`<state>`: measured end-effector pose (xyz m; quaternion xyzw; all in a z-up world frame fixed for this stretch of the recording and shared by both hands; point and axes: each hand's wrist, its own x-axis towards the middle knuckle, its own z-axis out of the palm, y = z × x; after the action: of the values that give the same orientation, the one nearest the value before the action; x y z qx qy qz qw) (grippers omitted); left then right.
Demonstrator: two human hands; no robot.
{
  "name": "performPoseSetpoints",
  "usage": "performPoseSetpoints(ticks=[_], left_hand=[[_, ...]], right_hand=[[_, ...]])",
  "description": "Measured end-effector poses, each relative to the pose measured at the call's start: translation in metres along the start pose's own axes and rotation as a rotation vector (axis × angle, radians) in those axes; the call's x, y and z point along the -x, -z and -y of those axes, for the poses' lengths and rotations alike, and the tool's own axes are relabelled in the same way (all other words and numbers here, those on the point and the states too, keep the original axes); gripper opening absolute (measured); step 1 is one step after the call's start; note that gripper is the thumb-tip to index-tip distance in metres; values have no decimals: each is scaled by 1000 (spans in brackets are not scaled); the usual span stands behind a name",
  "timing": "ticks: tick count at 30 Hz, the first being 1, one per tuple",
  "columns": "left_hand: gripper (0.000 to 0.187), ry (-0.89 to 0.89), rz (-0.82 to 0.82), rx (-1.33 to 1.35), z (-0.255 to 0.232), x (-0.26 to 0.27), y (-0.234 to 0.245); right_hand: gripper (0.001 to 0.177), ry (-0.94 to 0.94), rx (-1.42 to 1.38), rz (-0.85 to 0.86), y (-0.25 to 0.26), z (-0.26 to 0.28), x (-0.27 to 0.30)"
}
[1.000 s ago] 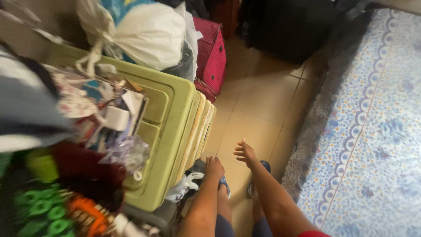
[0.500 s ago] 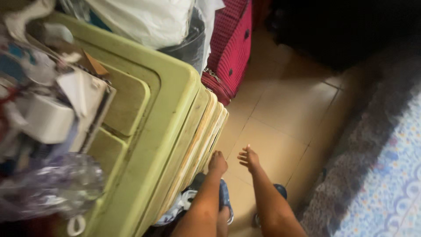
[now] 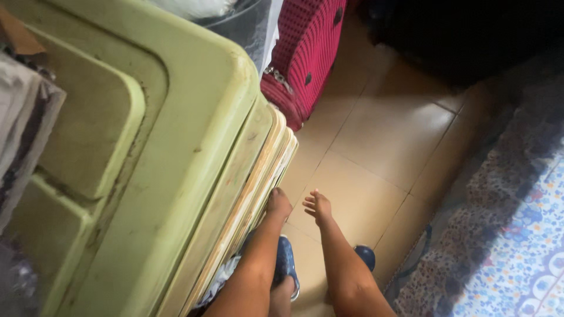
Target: The person opens and closes drawers in a plastic storage unit and a wooden wardrobe, briefly touching clothes inside. They also open and close a window with metal bars and a wardrobe door multiple times.
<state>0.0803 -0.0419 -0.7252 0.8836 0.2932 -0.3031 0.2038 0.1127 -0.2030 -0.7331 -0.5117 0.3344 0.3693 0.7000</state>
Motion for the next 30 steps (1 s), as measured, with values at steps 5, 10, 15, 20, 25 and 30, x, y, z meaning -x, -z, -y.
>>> performPoseSetpoints(ticks=[5, 10, 15, 20, 25, 30], left_hand=[[90, -5, -72, 89, -9, -6, -8], [102, 207, 1, 185, -28, -13, -14], [103, 195, -123, 240, -24, -16, -18], [91, 209, -177, 248, -30, -14, -30], [73, 163, -99, 91, -85, 30, -96], [57, -7, 26, 248, -162, 84, -158]], right_hand=[[52, -26, 8, 15, -9, 4, -18], [50, 10, -28, 64, -4, 14, -32], [50, -18, 2, 2, 32, 19, -32], [54, 41, 22, -12, 80, 31, -28], [56, -2, 23, -16, 112, 23, -25], [62, -80, 218, -200, 145, 24, -14]])
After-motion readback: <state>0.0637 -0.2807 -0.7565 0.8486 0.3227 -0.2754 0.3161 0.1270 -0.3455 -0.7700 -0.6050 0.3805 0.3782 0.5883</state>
